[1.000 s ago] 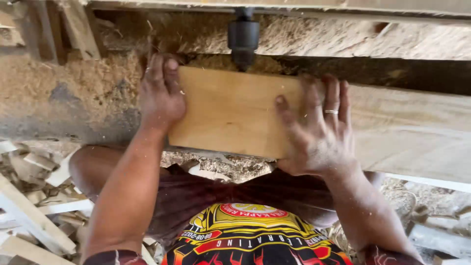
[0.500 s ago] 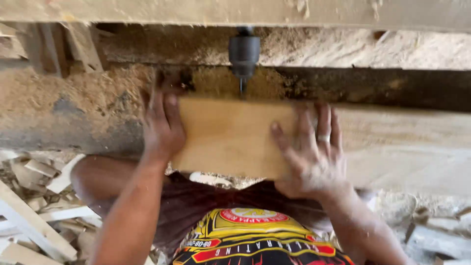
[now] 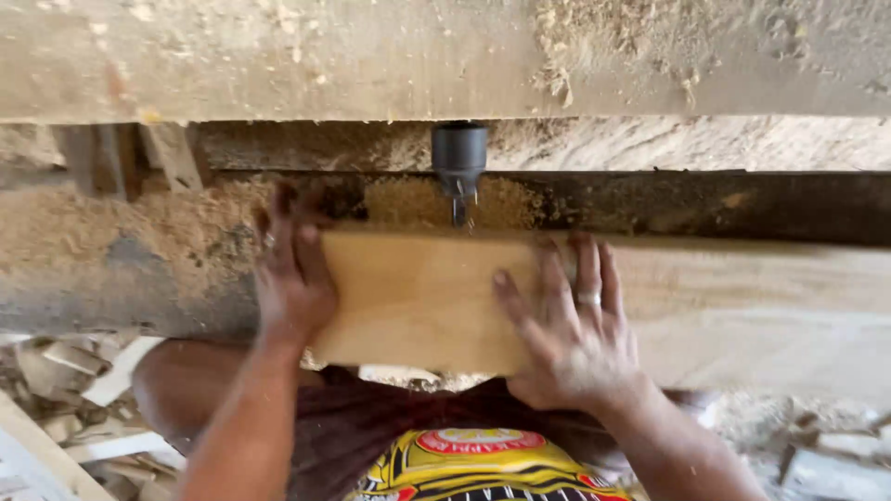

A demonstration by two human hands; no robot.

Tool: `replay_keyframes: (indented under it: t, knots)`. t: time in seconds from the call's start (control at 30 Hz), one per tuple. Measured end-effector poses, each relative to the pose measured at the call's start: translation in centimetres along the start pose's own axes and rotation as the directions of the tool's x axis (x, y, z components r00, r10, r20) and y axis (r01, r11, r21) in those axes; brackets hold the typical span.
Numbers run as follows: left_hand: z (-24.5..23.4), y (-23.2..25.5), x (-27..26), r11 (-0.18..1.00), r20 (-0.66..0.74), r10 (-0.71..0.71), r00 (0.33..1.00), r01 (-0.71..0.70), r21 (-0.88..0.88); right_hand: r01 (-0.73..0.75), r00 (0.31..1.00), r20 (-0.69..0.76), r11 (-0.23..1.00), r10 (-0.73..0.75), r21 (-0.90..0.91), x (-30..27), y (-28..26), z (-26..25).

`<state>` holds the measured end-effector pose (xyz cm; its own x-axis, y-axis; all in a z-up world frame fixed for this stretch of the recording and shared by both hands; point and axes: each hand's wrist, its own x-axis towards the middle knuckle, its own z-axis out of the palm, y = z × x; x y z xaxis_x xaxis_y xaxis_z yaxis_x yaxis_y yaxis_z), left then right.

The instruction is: Drilling multiple holes into a wooden block using a power drill

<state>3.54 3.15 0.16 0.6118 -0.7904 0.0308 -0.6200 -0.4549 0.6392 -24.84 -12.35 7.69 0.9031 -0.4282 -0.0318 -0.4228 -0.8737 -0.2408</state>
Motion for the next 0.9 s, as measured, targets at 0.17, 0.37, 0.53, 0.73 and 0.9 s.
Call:
replay_keyframes:
  t: [0.17,0.37,0.53,0.73,0.9]
  knots:
    - [-0.6,0.2,2.9,0.992,0.055,0.0,0.998,0.007,-0.128,-0.017,1.0,-0.012,1.0,0.017,0.009,2.0,-0.2,-1.3]
    - [-0.5,0.7,-0.4,0.973,0.104,0.027,0.994,-0.002,-0.229,0.022,1.0,-0.002,0.998,-0.022,0.056,-1.3,0.6,-0.6]
    - [-0.7,2.1,3.8,0.969,0.078,0.117,0.99,-0.097,-0.225,0.007,0.999,0.052,1.0,-0.008,0.025,1.7,1.2,-2.0]
    - [-1.8,2.7,-3.2,0.977,0.158,-0.086,0.984,0.115,-0.182,0.024,0.988,0.149,0.999,-0.03,0.042,-3.3,-0.8,-0.3]
    - [-1.7,1.4,1.1,0.994,0.064,0.025,0.998,-0.018,-0.111,0.058,0.997,0.047,0.998,-0.059,0.018,1.3,0.2,-1.4]
